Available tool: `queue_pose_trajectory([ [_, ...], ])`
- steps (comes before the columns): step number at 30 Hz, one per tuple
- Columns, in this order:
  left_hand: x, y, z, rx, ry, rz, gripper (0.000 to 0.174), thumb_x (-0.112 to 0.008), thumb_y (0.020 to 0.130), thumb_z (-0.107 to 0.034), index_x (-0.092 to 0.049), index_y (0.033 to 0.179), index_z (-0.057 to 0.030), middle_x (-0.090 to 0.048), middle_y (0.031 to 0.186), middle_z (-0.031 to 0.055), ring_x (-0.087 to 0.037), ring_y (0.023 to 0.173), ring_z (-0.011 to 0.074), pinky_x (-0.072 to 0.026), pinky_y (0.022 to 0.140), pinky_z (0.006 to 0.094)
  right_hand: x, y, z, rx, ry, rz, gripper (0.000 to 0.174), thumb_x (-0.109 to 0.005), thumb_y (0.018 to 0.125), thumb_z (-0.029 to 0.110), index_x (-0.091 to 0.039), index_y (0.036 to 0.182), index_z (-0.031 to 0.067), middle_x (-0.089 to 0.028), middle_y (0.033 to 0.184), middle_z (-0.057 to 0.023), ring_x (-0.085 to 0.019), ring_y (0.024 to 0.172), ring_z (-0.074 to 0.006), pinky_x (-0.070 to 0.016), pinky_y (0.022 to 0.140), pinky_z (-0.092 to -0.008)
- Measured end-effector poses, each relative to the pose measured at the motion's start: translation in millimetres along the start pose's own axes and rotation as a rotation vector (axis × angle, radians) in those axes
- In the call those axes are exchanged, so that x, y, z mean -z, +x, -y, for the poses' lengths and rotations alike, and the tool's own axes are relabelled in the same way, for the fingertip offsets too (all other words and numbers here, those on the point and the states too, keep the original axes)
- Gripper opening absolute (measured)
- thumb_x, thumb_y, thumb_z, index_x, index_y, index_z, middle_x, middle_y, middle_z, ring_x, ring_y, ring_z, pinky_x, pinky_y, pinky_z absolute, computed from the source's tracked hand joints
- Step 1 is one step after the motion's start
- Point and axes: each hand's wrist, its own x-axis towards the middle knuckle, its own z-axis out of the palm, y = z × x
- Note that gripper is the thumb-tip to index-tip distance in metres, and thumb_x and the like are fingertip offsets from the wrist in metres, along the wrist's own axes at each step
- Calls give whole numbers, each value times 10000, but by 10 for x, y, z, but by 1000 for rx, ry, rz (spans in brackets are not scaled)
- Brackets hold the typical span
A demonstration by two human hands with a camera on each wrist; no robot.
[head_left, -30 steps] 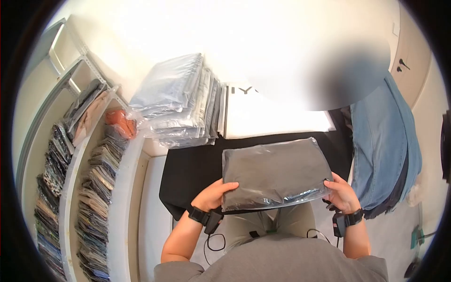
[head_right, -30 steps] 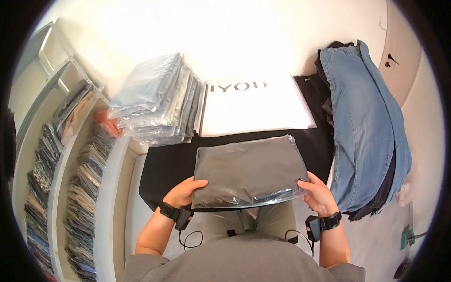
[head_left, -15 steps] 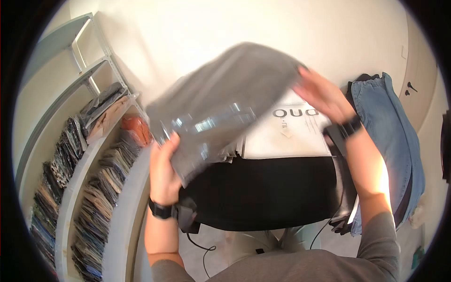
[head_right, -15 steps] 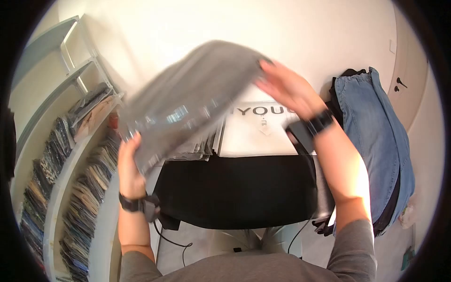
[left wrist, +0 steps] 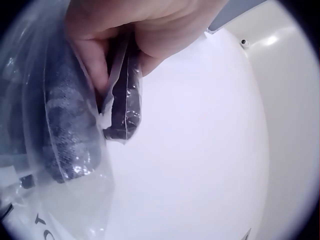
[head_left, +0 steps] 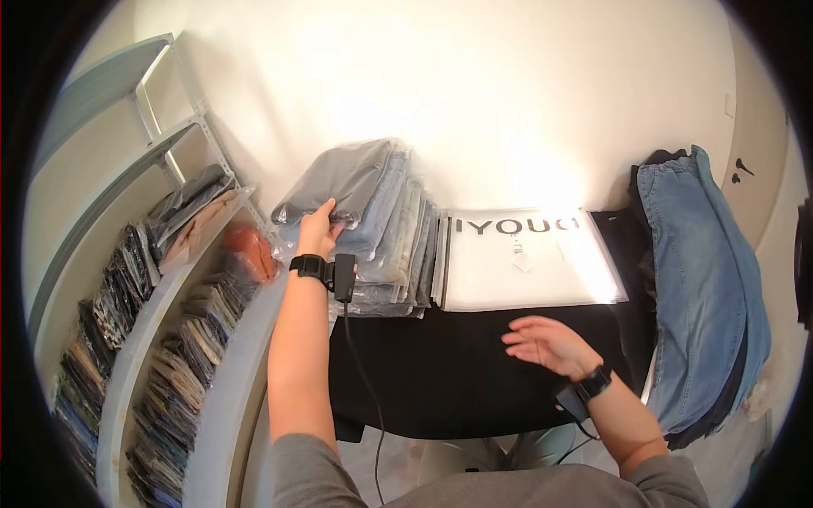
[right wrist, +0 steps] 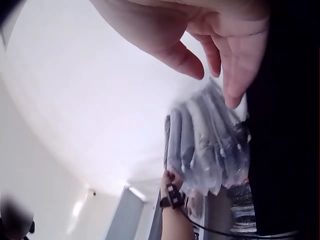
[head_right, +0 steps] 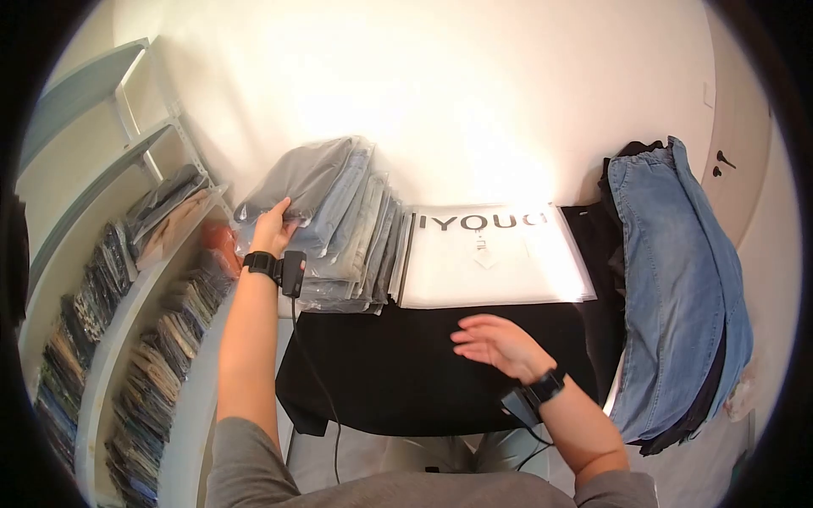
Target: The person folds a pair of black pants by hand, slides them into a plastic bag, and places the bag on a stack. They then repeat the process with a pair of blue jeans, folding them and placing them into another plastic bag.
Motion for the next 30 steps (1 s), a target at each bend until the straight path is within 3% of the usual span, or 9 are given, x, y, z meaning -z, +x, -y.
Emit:
queue_pose_trajectory([
  [4, -32, -92, -38, 14, -58, 53, 284, -659, 853, -176, -549, 1030, 17, -605, 1025, 111, -604, 876, 220, -538, 736, 364, 682, -79, -576, -12, 348, -181, 187, -485, 919, 54, -540, 1078, -26, -634, 1028, -205, -658, 872, -258, -553, 784, -329],
  [5, -49, -134, -61, 15, -53, 52, 284, -659, 853, -176, -549, 1030, 17, -605, 1025, 111, -604, 876, 220, -538, 736, 364, 720, -138, -631, 108, 294, -168, 182, -471, 925, 56, -541, 1069, -31, -632, 1022, -217, -659, 876, -268, -555, 788, -334],
  [10, -107, -500, -51, -41, -167, 155, 497, -603, 893, -253, -423, 1246, 47, -484, 1239, 181, -494, 1118, 259, -352, 1022, 382, 764, -203, -620, 104, 369, -73, 194, -461, 934, 58, -529, 1091, -34, -626, 1028, -222, -655, 903, -271, -551, 802, -332],
  [13, -223, -1018, 237, -360, -43, -112, 562, -569, 897, -168, -300, 1349, 30, -376, 1341, 165, -442, 1174, 252, -319, 1040, 361, 772, -200, -646, 119, 360, -56, 199, -462, 937, 63, -526, 1097, -36, -625, 1030, -224, -653, 913, -272, -550, 805, -329],
  [16, -276, -1590, 507, -566, 131, -96, 497, -544, 873, -60, -337, 1317, 17, -402, 1313, 146, -441, 1173, 237, -335, 1023, 354, 777, -201, -645, 119, 343, -48, 202, -465, 938, 67, -529, 1098, -37, -626, 1030, -222, -653, 915, -272, -547, 810, -329],
  [18, -287, -1826, 798, -498, 141, -29, 396, -520, 878, -41, -407, 1254, 9, -455, 1218, 89, -449, 1121, 171, -347, 979, 298, 778, -190, -650, 120, 346, -48, 202, -466, 938, 68, -532, 1098, -36, -627, 1032, -219, -653, 915, -273, -545, 815, -330],
  [22, -433, -2196, 1347, -169, 237, 179, 341, -541, 846, 1, -477, 1181, 7, -527, 1142, 106, -528, 1033, 184, -412, 927, 303, 832, -174, -690, 127, 346, -31, 214, -479, 938, 82, -541, 1104, -39, -616, 1076, -227, -634, 968, -290, -525, 859, -348],
  [24, -476, -2238, 1703, -233, 288, 267, 281, -557, 839, -4, -531, 1118, 6, -598, 1005, 94, -575, 950, 172, -450, 871, 288, 816, -200, -677, 122, 336, -63, 226, -473, 940, 83, -532, 1118, -43, -601, 1094, -242, -608, 1019, -304, -503, 895, -361],
  [30, -645, -2247, 2003, 236, 461, 464, 182, -550, 854, -117, -588, 1007, -27, -628, 820, 59, -589, 625, 102, -433, 549, 215, 838, -197, -728, 117, 407, -103, 201, -492, 935, 97, -530, 1085, -31, -603, 1080, -221, -624, 984, -285, -516, 867, -351],
])
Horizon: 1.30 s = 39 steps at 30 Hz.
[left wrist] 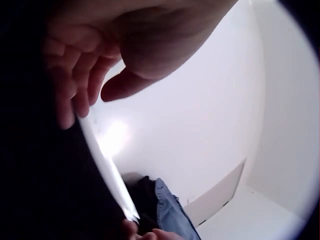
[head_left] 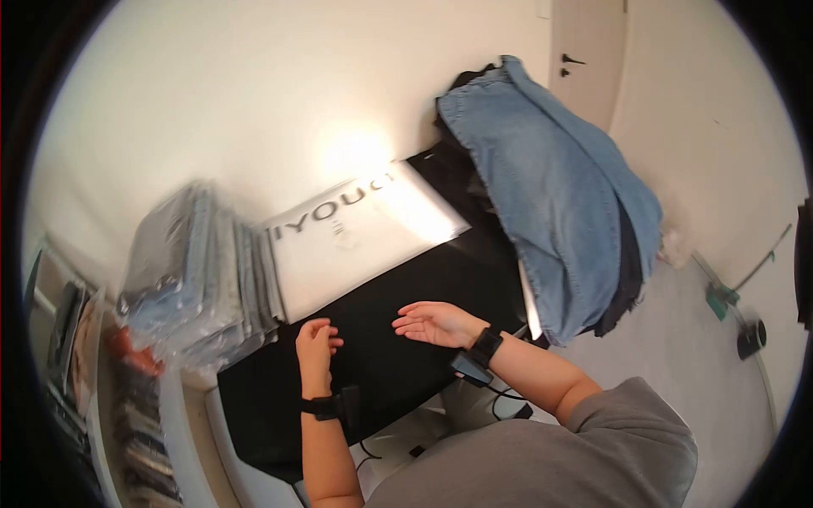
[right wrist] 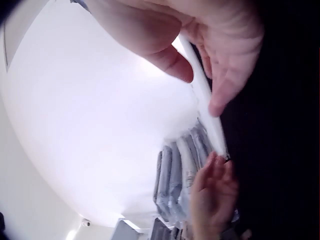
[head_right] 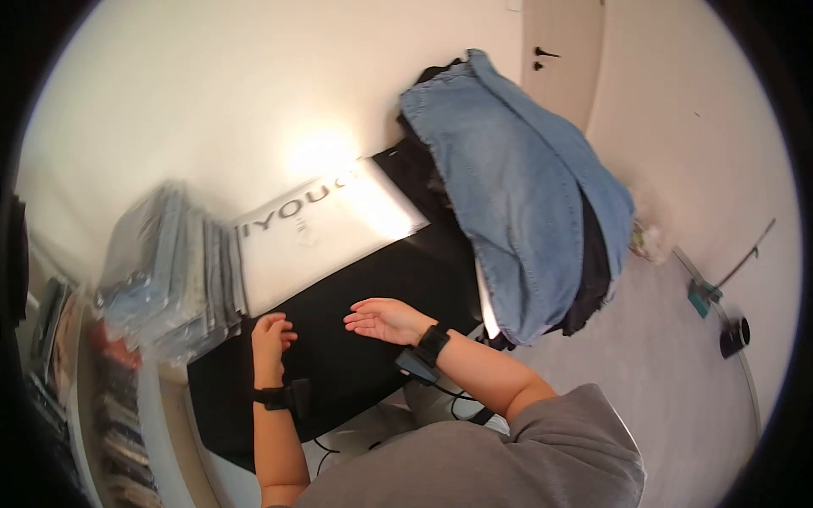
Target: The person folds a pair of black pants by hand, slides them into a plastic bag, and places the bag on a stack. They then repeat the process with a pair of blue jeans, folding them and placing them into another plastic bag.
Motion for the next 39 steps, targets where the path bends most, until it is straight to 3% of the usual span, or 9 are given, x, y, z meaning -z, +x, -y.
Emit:
queue_pose_trajectory([
  [4, -42, 102, 252, 101, 35, 80, 138, -538, 859, -106, -603, 943, -18, -632, 767, 62, -604, 616, 107, -442, 542, 193, 89, -123, 476, -15, 101, -78, 193, -531, 911, 119, -570, 1038, -22, -627, 1055, -195, -639, 957, -259, -536, 818, -324],
  [7, -8, 126, 298, 105, -19, 80, 124, -534, 863, -100, -602, 924, -16, -634, 759, 66, -614, 619, 109, -449, 540, 179, 90, -227, 1044, 532, 141, 31, 217, -530, 926, 178, -554, 986, -29, -622, 931, -157, -620, 847, -236, -527, 785, -311],
  [10, -15, 80, 235, 109, -50, 83, 124, -515, 873, -90, -594, 936, -18, -636, 766, 65, -628, 634, 114, -456, 541, 168, 344, -84, 1555, 670, 510, -490, 358, -543, 935, 210, -388, 1159, -22, -592, 888, -160, -611, 827, -260, -551, 678, -307],
  [12, -7, 119, 253, 124, -48, 85, 126, -516, 876, -91, -595, 942, -18, -639, 771, 68, -635, 651, 118, -463, 554, 171, 683, 71, 1574, 727, 772, -409, 467, -591, 909, 250, -342, 1204, -11, -594, 876, -163, -623, 793, -263, -556, 638, -311],
  [16, 9, 83, 210, 117, -56, 91, 133, -518, 878, -94, -596, 951, -16, -645, 787, 76, -642, 669, 124, -472, 574, 179, 650, 241, 1501, 949, 1182, -498, 419, -671, 844, 347, -513, 1020, 1, -632, 817, -89, -615, 654, -176, -512, 555, -263],
  [18, 25, 81, 240, 105, -68, 121, 139, -520, 882, -96, -598, 962, -13, -650, 800, 86, -647, 679, 129, -478, 586, 179, 685, 140, 1518, 898, 1120, -260, 435, -613, 872, 404, -510, 1083, 37, -678, 860, -77, -629, 671, -171, -491, 553, -245],
  [24, 55, 98, 288, 86, -88, 148, 143, -507, 881, -70, -589, 971, 6, -652, 815, 101, -655, 700, 146, -499, 612, 198, 315, -267, 1830, 789, 814, -529, 460, -270, 1006, 393, -492, 1081, -3, -692, 933, -121, -648, 667, -177, -502, 527, -264],
  [31, 50, 120, 362, 34, -96, 153, 155, -496, 867, -65, -584, 974, 4, -639, 825, 85, -644, 707, 143, -484, 632, 202, -635, -1806, 2200, 905, 54, -177, 350, -363, 1005, 324, -506, 1035, 6, -636, 982, -121, -528, 647, -139, -458, 559, -237],
  [39, -36, 132, 359, 24, -2, 174, 158, -526, 853, -88, -596, 977, -19, -616, 839, 49, -574, 701, 99, -445, 623, 210, -1466, -2977, 1060, 840, -668, -435, 486, -377, 994, 370, -599, 936, -59, -658, 835, -185, -550, 570, -189, -434, 514, -267],
])
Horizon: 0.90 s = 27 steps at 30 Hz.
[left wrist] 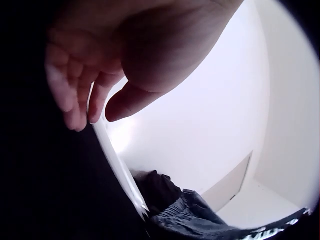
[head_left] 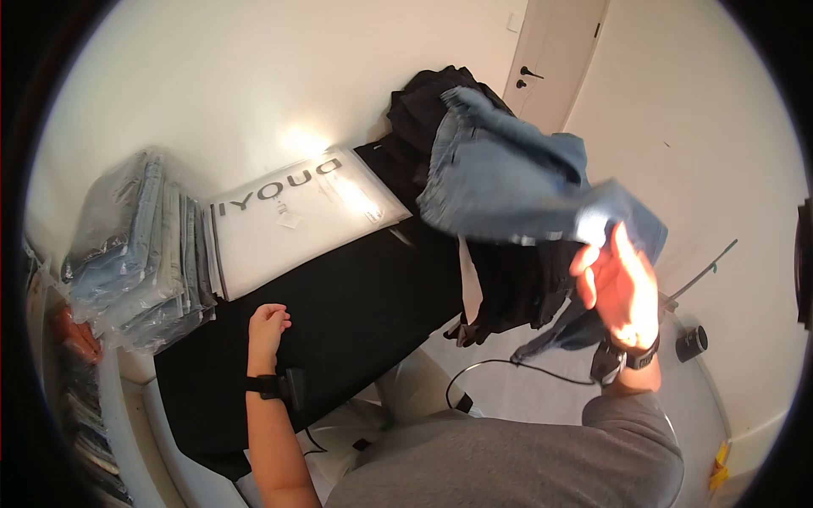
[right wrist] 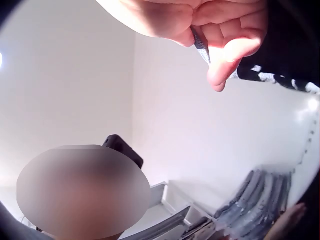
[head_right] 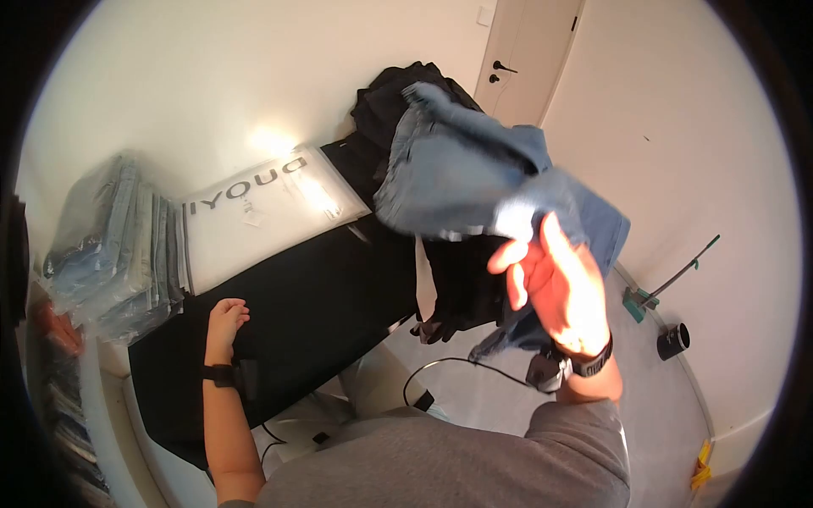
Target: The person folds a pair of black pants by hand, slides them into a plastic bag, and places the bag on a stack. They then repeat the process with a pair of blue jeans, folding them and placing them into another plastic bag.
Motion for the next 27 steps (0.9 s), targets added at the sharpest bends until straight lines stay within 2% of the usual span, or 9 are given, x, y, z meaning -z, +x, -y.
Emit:
queue_pose_trajectory([
  [3, -214, -136, -323, 18, 173, 73, 197, -554, 844, -124, -594, 1010, -26, -617, 870, 35, -562, 741, 96, -440, 639, 229, 313, -133, -291, -272, -74, -19, 496, -382, 989, 390, -580, 966, -64, -658, 887, -200, -559, 580, -185, -463, 567, -281],
  [5, -382, -154, -470, 27, 191, 150, 256, -574, 838, -161, -577, 1059, -31, -617, 892, 23, -556, 787, 96, -434, 671, 241, 451, -173, -489, -546, -159, -4, 496, -424, 972, 413, -591, 1058, -46, -653, 1024, -166, -592, 708, -170, -484, 636, -289],
  [8, -677, -82, -691, 29, 192, 361, 306, -576, 855, -197, -546, 1113, -35, -615, 921, 37, -557, 826, 100, -435, 711, 243, 374, -124, -384, -666, -495, 434, 478, -545, 933, 356, -509, 1283, 33, -624, 1142, -110, -612, 852, -169, -486, 726, -275],
  [11, -1054, 52, -906, 57, 164, 459, 318, -572, 868, -214, -532, 1129, -37, -612, 952, 55, -569, 855, 119, -453, 738, 256, 369, 248, -376, -317, -235, 547, 537, -600, 895, 358, -489, 1278, -1, -621, 1039, -87, -583, 856, -148, -481, 715, -280],
  [15, -1617, 330, -966, 182, 122, 549, 367, -534, 909, -244, -482, 1203, -32, -598, 1060, 118, -585, 959, 197, -475, 841, 320, 152, 1341, -344, -157, -752, 456, 498, -632, 859, 254, -487, 1253, -14, -604, 1085, -122, -580, 969, -155, -474, 807, -277],
  [19, -2166, 638, -811, 272, 67, 553, 411, -561, 896, -269, -478, 1209, -15, -547, 1152, 159, -551, 1035, 245, -452, 892, 364, 275, 2717, -1184, 462, -1401, 33, 564, -709, 727, 299, -531, 1166, -6, -592, 1064, -183, -584, 978, -302, -471, 810, -382],
  [23, -2552, 735, -776, 305, -121, 416, 408, -626, 842, -298, -533, 1095, 8, -530, 1012, 107, -524, 936, 217, -447, 837, 339, 124, 3044, -1567, 432, -1672, -236, 484, -688, 726, 283, -544, 1113, 30, -560, 1062, -160, -546, 1035, -324, -464, 825, -440],
  [25, -2631, 739, -817, 350, -107, 396, 570, -631, 859, -291, -420, 1284, 24, -455, 1230, 220, -479, 1125, 305, -419, 947, 384, 160, 3188, -1798, 268, -1749, -328, 377, -623, 772, 247, -539, 1092, 65, -532, 1062, -143, -519, 1066, -318, -455, 825, -466],
  [27, -2661, 773, -829, 345, -92, 395, 634, -639, 862, -314, -376, 1314, 45, -424, 1259, 226, -460, 1145, 306, -409, 963, 384, 217, 3230, -1810, 324, -1745, -362, 267, -542, 815, 185, -576, 1045, 55, -554, 1032, -149, -564, 993, -311, -473, 789, -460],
])
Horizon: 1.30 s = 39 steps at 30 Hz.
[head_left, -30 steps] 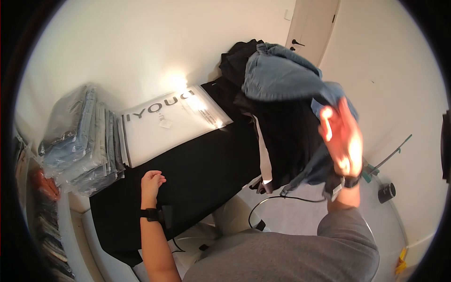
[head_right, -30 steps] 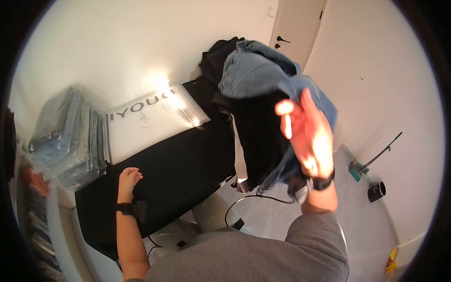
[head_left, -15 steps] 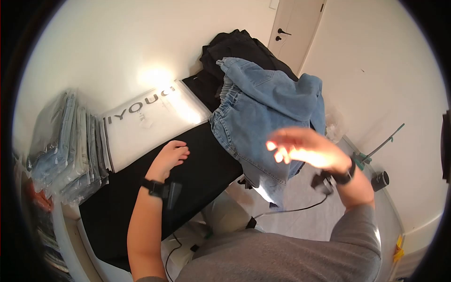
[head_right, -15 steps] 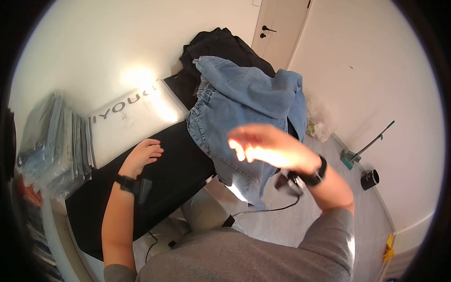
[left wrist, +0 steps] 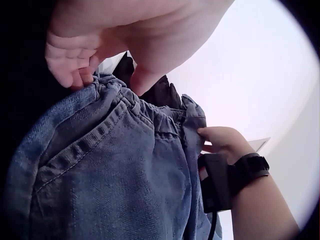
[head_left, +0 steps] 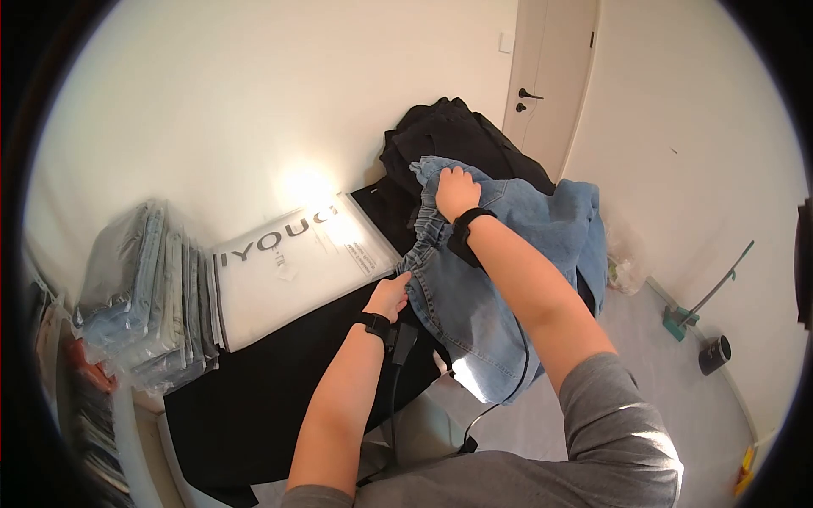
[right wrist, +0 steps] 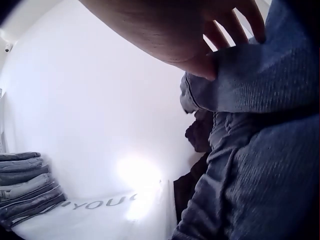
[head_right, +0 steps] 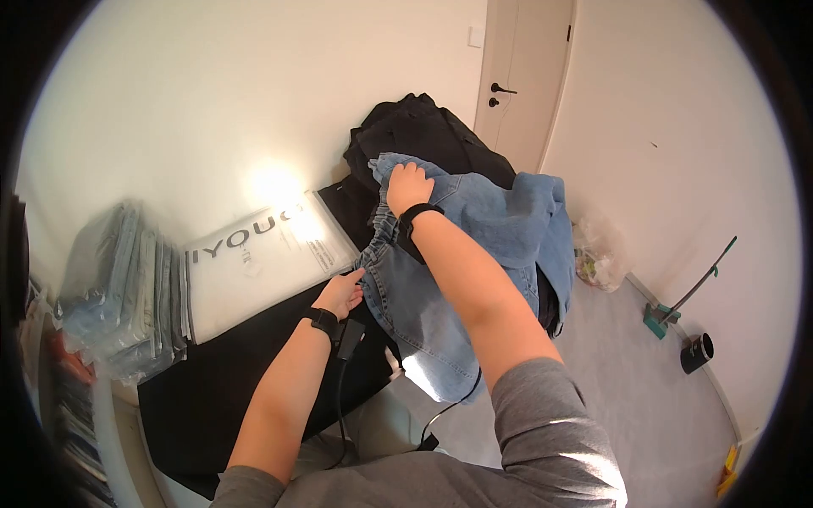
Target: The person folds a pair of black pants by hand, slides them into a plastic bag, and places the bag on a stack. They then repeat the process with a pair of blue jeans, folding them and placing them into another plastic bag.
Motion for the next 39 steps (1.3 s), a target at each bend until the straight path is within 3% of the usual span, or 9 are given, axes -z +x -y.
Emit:
queue_pose_trajectory([
  [6, -7, 241, 121, -63, 38, 51, 388, -614, 887, -273, -512, 1115, 24, -562, 1027, 111, -553, 922, 201, -470, 810, 316, 312, 330, -386, -129, 458, -56, 235, -475, 818, 103, -638, 929, -23, -631, 964, -243, -598, 944, -399, -486, 812, -442],
  [10, 90, 261, 200, -347, -145, 188, 110, -555, 863, -125, -486, 895, -45, -465, 705, 13, -410, 477, 108, -335, 396, 263, 1327, 192, -824, -167, 532, -128, 268, -507, 840, 126, -635, 1007, -38, -651, 971, -227, -625, 907, -359, -488, 813, -395],
  [20, -694, -1244, -578, -941, 77, 386, 426, -426, 821, -4, -462, 1242, 53, -578, 1146, 110, -548, 1031, 175, -420, 915, 275, 3663, -1265, -2301, -117, 1130, -163, 246, -433, 911, 47, -589, 1090, -18, -648, 976, -76, -608, 858, -140, -486, 786, -253],
  [28, -1393, -1941, -500, -912, 19, 799, 382, -438, 801, -61, -503, 1160, 53, -556, 918, 31, -501, 795, 102, -410, 782, 225, 4486, -2942, -3089, -427, 644, -349, 289, -430, 881, 10, -542, 1147, -11, -601, 1118, -99, -589, 980, -182, -471, 853, -299],
  [30, -1558, -2239, -371, -761, -37, 900, 356, -514, 831, -110, -521, 1155, 38, -612, 1027, 65, -562, 951, 141, -416, 878, 254, 4386, -3440, -3640, 188, -466, -275, 324, -463, 846, -22, -528, 1164, -1, -590, 1126, -105, -579, 990, -211, -469, 850, -321],
  [32, -1716, -2491, -261, -866, 141, 825, 440, -614, 855, -232, -524, 1189, 40, -615, 1105, 86, -556, 1035, 167, -402, 928, 276, 4348, -3834, -3748, 187, -535, -273, 347, -489, 834, -24, -523, 1177, 18, -599, 1109, -110, -566, 1018, -231, -457, 871, -350],
  [36, -1963, -2766, -228, -833, 572, 758, 484, -624, 873, -214, -488, 1251, 57, -569, 1217, 120, -506, 1146, 199, -325, 1034, 321, 4201, -4548, -3600, -211, 28, -385, 330, -508, 911, 148, -518, 1217, 26, -588, 1182, -114, -526, 1123, -210, -403, 966, -360],
  [38, -1831, -2885, -343, -880, 491, 886, 480, -642, 858, -210, -503, 1236, 52, -582, 1196, 118, -521, 1121, 194, -343, 1015, 316, 4346, -4604, -3057, -649, 1285, -629, 486, -400, 971, 407, -512, 1243, 21, -578, 1204, -103, -524, 1127, -210, -381, 998, -345],
  [39, -1844, -2873, -340, -888, 468, 862, 454, -650, 853, -196, -522, 1217, 44, -590, 1182, 114, -527, 1110, 187, -355, 1002, 311, 4250, -4843, -3191, -585, 1343, -501, 598, -271, 984, 491, -504, 1268, 20, -541, 1276, -72, -505, 1164, -199, -354, 1024, -314],
])
